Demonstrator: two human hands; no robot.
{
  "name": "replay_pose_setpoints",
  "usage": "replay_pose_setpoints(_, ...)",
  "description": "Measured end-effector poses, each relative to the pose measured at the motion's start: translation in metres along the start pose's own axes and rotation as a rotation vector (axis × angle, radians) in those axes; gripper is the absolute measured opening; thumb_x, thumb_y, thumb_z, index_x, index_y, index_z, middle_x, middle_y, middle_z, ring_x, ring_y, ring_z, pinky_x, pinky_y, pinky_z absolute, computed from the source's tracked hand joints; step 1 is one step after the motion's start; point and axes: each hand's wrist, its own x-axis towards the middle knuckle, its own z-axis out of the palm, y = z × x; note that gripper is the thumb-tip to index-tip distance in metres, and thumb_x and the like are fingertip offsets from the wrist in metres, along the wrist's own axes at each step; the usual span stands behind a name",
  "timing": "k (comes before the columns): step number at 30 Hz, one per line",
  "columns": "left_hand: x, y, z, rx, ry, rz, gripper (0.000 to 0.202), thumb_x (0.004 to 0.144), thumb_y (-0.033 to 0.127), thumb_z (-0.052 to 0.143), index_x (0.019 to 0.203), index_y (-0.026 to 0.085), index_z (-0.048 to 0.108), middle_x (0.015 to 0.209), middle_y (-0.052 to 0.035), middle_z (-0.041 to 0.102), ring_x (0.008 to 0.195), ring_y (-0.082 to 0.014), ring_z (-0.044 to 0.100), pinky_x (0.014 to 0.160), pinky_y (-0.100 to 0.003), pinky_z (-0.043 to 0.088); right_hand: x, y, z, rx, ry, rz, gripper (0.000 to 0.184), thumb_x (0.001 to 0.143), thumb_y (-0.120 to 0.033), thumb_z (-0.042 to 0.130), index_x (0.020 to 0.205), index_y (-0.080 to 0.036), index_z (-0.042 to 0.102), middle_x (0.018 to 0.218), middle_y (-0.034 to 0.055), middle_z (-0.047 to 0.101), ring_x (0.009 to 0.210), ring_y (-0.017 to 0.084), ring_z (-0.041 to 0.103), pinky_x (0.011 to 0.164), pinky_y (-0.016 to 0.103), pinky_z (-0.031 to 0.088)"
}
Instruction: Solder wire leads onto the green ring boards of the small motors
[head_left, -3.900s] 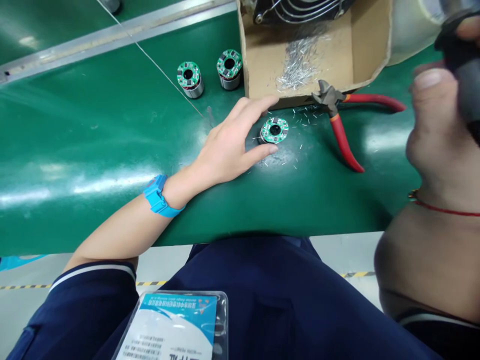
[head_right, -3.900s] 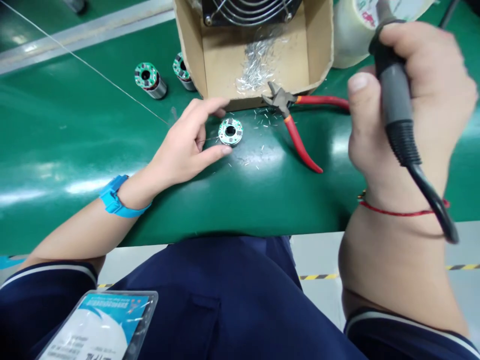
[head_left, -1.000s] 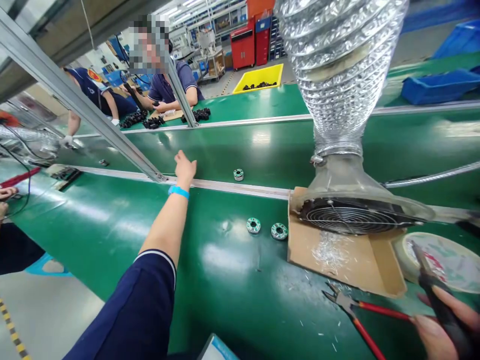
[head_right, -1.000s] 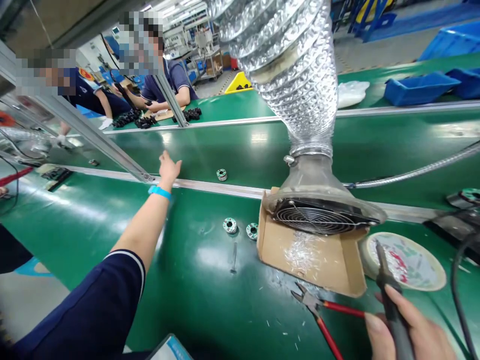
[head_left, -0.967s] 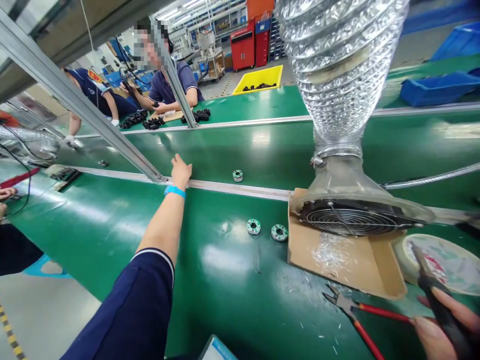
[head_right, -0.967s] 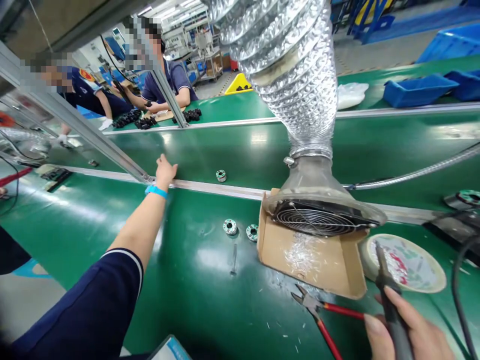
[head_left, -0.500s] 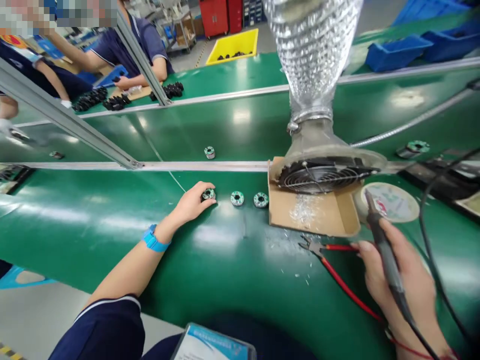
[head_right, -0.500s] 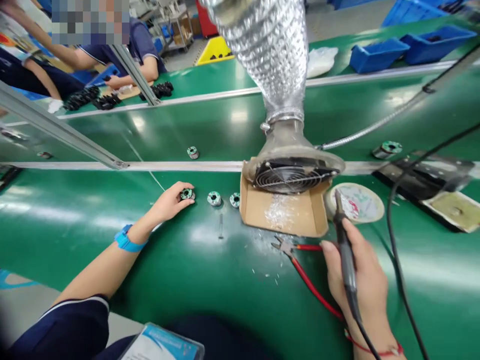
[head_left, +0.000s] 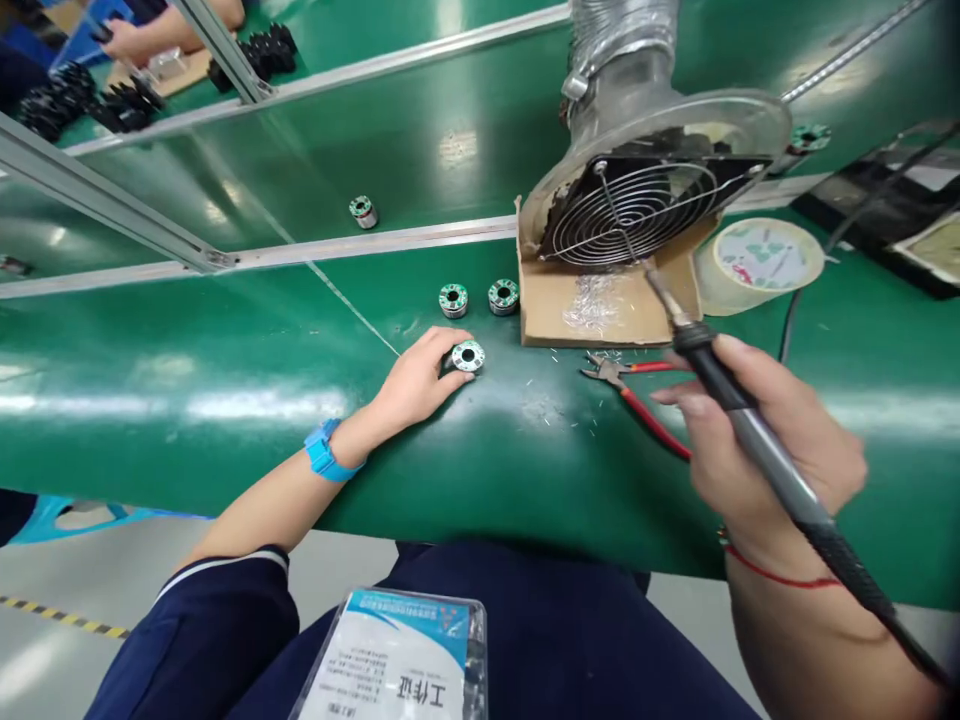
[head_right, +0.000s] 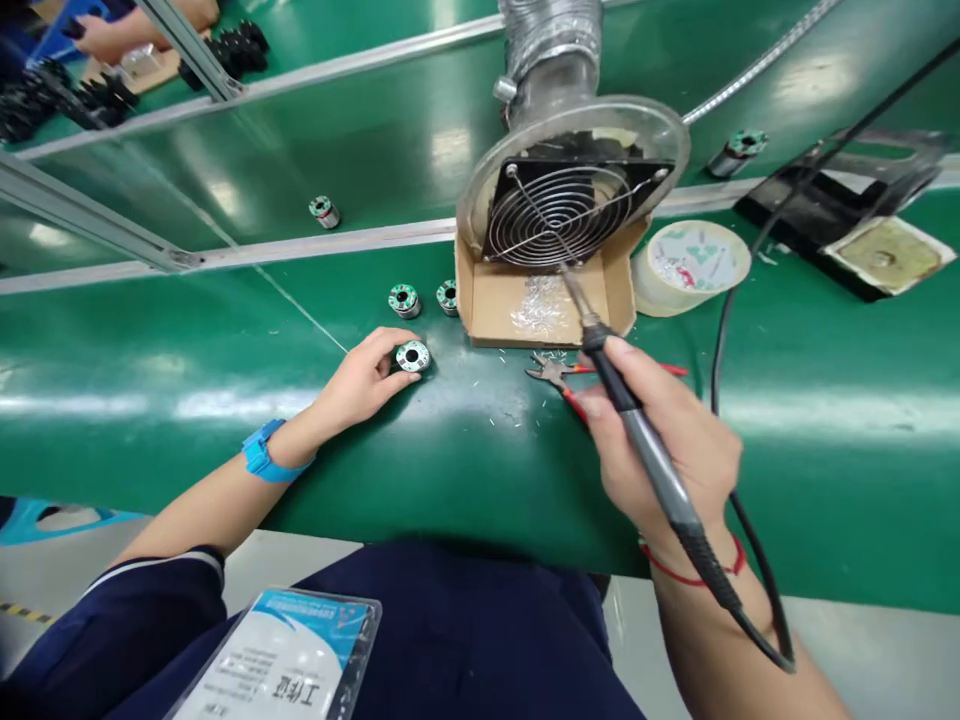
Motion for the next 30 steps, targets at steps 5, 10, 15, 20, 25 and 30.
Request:
replay_pose_setpoints(5, -0.008, 0.031, 0.02, -0.408, -0.17, -0.023, 0.044, 0.086, 0.022, 0.069, 0.128, 0.022, 0.056, 0.064, 0.0078, 0.041, 0.053, -0.0082, 0.038, 0.05, -0.021, 0.032, 0.0, -0.041, 0.006, 0.243, -0.223, -0.027, 0.054, 0.093, -0.016, 0.061, 0.143, -0.035, 0.055, 0.107, 0.0001, 0.079, 0.086, 0.016, 0.077, 0.081, 0.033, 0.065)
replay_pose_setpoints(10, -0.015, 0.059, 0.025, -0.515, -0.233, 0.021, 0.04, 0.088, 0.031, 0.072, 0.125, 0.025, 0.059, 0.066, 0.006, 0.042, 0.055, -0.0088, 0.038, 0.048, -0.021, 0.03, 0.01, -0.058, 0.011, 0.305, -0.272, -0.059, 0.06, 0.086, -0.014, 0.069, 0.14, -0.035, 0.054, 0.104, -0.0015, 0.076, 0.098, 0.015, 0.074, 0.087, 0.03, 0.063)
replay_pose_setpoints(15, -0.019, 0.076, 0.022, -0.426, -0.192, 0.121, 0.039, 0.088, 0.03, 0.076, 0.124, 0.024, 0.064, 0.072, 0.0056, 0.047, 0.056, -0.0065, 0.039, 0.049, -0.02, 0.032, 0.019, -0.062, 0.013, 0.397, -0.312, 0.055, 0.056, 0.086, -0.017, 0.07, 0.137, -0.034, 0.052, 0.092, -0.0035, 0.069, 0.087, 0.013, 0.069, 0.091, 0.033, 0.061)
replay_pose_setpoints(20, -0.021, 0.079, 0.02, -0.352, -0.19, 0.232, 0.041, 0.091, 0.029, 0.073, 0.131, 0.023, 0.063, 0.077, 0.0044, 0.05, 0.06, -0.0064, 0.041, 0.053, -0.019, 0.036, 0.028, -0.063, 0.011, 0.385, -0.453, 0.126, 0.051, 0.086, -0.018, 0.069, 0.134, -0.028, 0.054, 0.087, -0.004, 0.068, 0.085, 0.012, 0.069, 0.092, 0.033, 0.061)
replay_pose_setpoints(25, -0.022, 0.08, 0.019, -0.328, -0.231, 0.228, 0.041, 0.095, 0.036, 0.068, 0.134, 0.025, 0.062, 0.081, 0.0022, 0.052, 0.061, -0.0077, 0.045, 0.052, -0.02, 0.036, 0.034, -0.067, 0.007, 0.335, -0.507, 0.131, 0.05, 0.086, -0.02, 0.069, 0.133, -0.025, 0.054, 0.087, -0.0039, 0.067, 0.081, 0.011, 0.068, 0.086, 0.029, 0.061)
replay_pose_setpoints(30, -0.021, 0.081, 0.02, -0.315, -0.239, 0.238, 0.038, 0.095, 0.039, 0.068, 0.13, 0.024, 0.065, 0.078, 0.0027, 0.052, 0.06, -0.0079, 0.044, 0.051, -0.02, 0.036, 0.035, -0.068, 0.007, 0.268, -0.492, 0.073, 0.041, 0.087, -0.02, 0.067, 0.126, -0.023, 0.057, 0.085, -0.0041, 0.066, 0.081, 0.009, 0.067, 0.08, 0.024, 0.059)
